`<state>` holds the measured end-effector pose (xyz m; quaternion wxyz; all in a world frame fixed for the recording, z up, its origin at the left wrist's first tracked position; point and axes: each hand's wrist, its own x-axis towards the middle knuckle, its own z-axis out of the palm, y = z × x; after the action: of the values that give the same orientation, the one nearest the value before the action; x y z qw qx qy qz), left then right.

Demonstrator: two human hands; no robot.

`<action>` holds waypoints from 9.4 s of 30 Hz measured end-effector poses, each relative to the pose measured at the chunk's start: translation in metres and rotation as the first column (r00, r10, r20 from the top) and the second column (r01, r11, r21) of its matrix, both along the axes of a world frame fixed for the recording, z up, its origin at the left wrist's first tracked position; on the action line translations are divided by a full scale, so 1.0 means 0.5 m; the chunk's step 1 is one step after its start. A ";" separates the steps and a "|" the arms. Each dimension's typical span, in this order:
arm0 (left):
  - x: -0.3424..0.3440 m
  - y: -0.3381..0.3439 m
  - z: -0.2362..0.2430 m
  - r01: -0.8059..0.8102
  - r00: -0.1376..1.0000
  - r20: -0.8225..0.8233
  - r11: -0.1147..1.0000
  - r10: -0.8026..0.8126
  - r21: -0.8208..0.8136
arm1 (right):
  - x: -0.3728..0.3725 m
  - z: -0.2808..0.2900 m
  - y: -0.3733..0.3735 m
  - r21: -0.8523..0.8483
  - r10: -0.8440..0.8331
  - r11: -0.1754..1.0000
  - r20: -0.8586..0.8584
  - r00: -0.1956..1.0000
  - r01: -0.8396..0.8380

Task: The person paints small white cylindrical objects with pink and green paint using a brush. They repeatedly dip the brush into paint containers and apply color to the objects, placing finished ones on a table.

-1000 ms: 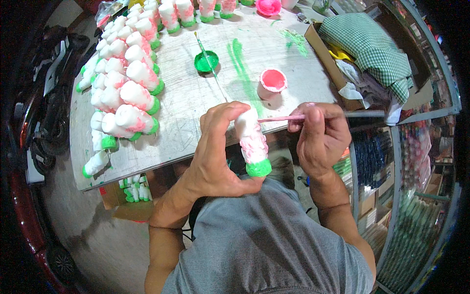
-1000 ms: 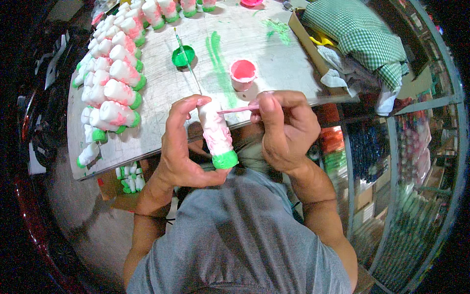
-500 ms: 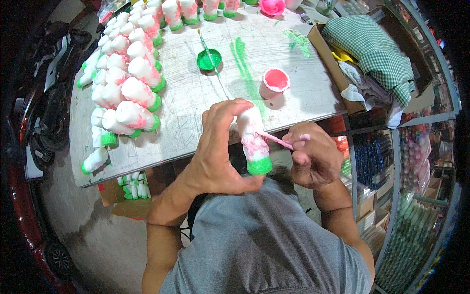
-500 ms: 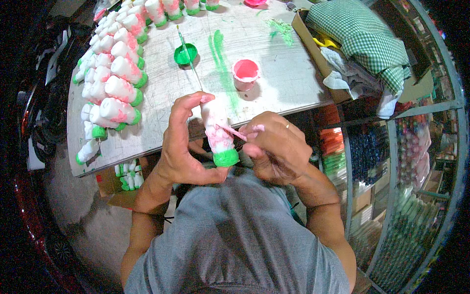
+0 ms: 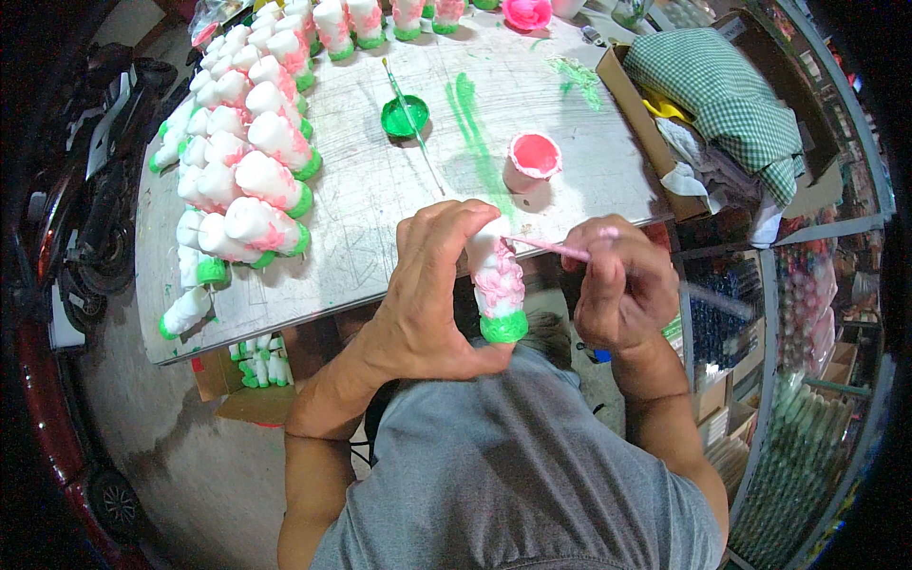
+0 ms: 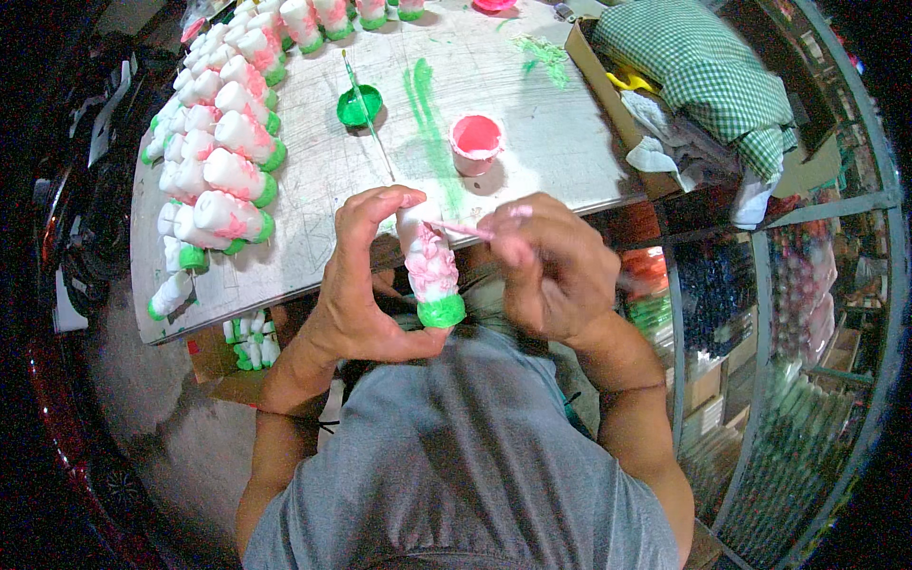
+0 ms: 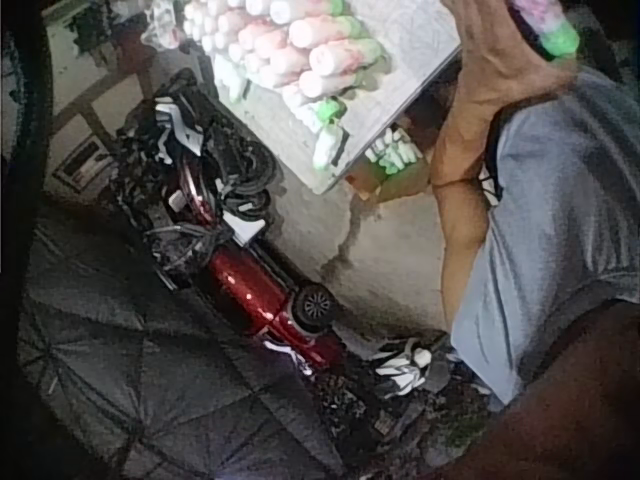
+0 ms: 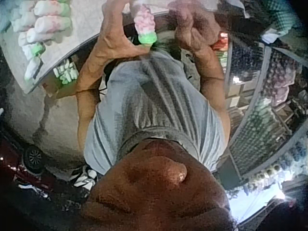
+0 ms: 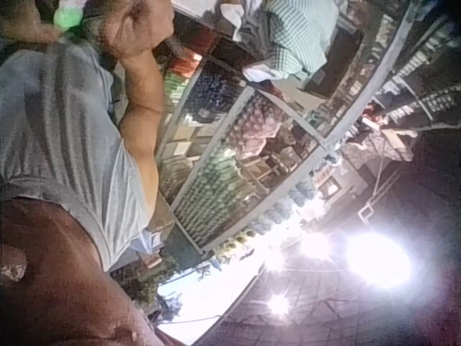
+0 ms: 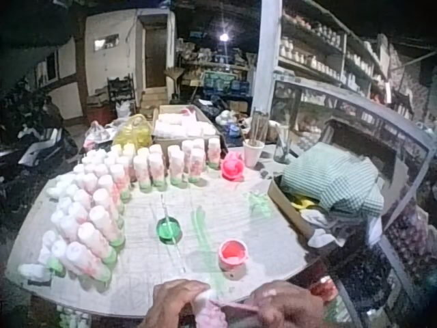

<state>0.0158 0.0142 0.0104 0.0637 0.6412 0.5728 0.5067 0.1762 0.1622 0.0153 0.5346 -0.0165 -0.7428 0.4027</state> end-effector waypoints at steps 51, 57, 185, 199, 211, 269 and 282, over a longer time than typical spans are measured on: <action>0.005 -0.003 0.017 -0.072 0.996 -0.054 0.995 0.068 -0.072 | -0.005 -0.004 -0.032 -0.075 -0.154 0.985 0.000 0.988 0.154; 0.004 -0.005 0.017 -0.072 0.997 -0.024 0.996 0.071 -0.058 | 0.001 -0.003 -0.033 -0.233 -0.091 0.964 0.175 0.980 0.131; -0.415 0.452 0.217 -0.416 0.684 -0.721 0.872 0.115 -0.256 | -0.493 0.095 0.529 0.469 -0.468 0.855 0.518 0.716 0.219; -0.485 0.366 0.261 -0.366 0.491 -0.871 0.910 0.011 -0.194 | -0.509 0.128 0.507 0.697 -0.632 0.686 0.431 0.644 0.207; -0.508 -0.344 0.327 -0.644 0.560 -0.612 0.758 0.558 0.101 | -0.681 0.260 -0.092 0.712 0.158 0.545 0.432 0.888 -0.443; -0.056 -0.036 0.023 -0.710 0.668 -0.416 0.696 0.617 -0.109 | -0.179 0.173 0.096 -0.344 0.563 0.821 0.359 0.744 -0.456; -0.065 0.061 0.111 -0.138 0.983 -0.091 0.964 0.162 0.227 | -0.130 0.170 0.062 -0.302 0.333 0.925 0.344 0.878 -0.232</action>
<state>-0.0168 0.0447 0.0661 -0.0773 0.6255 0.5628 0.5348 0.1112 0.1933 0.1004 0.3050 -0.0541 -0.7711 0.5563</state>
